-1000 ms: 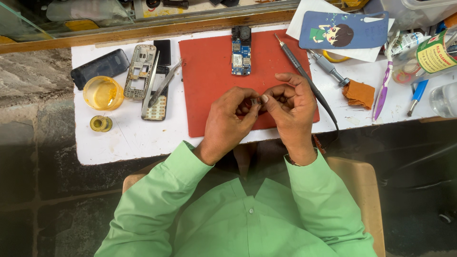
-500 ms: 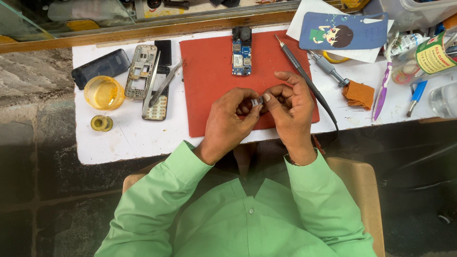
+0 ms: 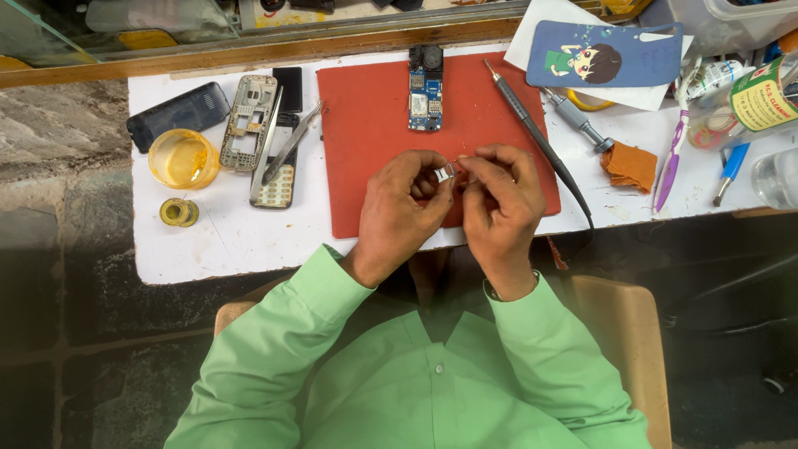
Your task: The person solders a component onto the motherboard of a disassembled phone using a soldering iron, holding a spool of solder in the other hand. They then set the iron down, brush the board, pick up a small metal component, and work on it with tweezers.
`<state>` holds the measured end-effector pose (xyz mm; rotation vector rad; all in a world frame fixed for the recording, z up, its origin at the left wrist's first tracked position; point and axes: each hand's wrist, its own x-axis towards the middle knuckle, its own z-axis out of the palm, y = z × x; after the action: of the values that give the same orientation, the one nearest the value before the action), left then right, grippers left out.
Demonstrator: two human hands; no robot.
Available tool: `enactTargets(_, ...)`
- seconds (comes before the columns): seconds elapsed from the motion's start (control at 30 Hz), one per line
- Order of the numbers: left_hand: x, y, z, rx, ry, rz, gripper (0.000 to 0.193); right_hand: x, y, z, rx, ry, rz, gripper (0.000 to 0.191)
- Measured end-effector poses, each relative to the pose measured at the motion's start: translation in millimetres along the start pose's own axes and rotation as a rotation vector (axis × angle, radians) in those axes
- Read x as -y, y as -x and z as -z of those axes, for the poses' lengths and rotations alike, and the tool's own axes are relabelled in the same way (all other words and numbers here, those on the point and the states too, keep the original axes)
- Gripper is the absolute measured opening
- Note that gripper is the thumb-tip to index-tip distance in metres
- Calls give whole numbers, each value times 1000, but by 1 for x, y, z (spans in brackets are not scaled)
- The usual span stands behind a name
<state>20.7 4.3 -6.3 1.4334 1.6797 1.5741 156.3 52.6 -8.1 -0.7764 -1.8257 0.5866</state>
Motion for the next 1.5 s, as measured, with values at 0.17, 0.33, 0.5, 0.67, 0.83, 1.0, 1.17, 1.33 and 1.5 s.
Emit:
enactTargets(0.17,2,0,0,-12,2,-55,21,4,2,-1,16,96,82,28)
enactTargets(0.33,2,1,0,9,16,4,19,3,4,-2,16,102,98,28)
enactTargets(0.5,1,1,0,2,9,-3,16,3,4,-3,-1,104,97,28)
enactTargets(0.67,1,1,0,6,1,-12,15,2,5,-2,-13,90,86,25)
enactTargets(0.83,-2,0,1,19,-13,-34,19,-6,5,3,12,-228,-193,23)
enactTargets(1.0,-5,1,1,36,-27,-85,17,-19,-2,12,110,-691,-408,34)
enactTargets(1.17,-6,1,2,65,-39,-124,17,-24,-7,13,92,-768,-494,42)
enactTargets(1.33,-7,2,3,81,-27,-125,17,-22,-9,13,96,-735,-501,47)
enactTargets(1.5,-6,2,3,95,-50,-138,19,-21,-10,13,94,-780,-522,49)
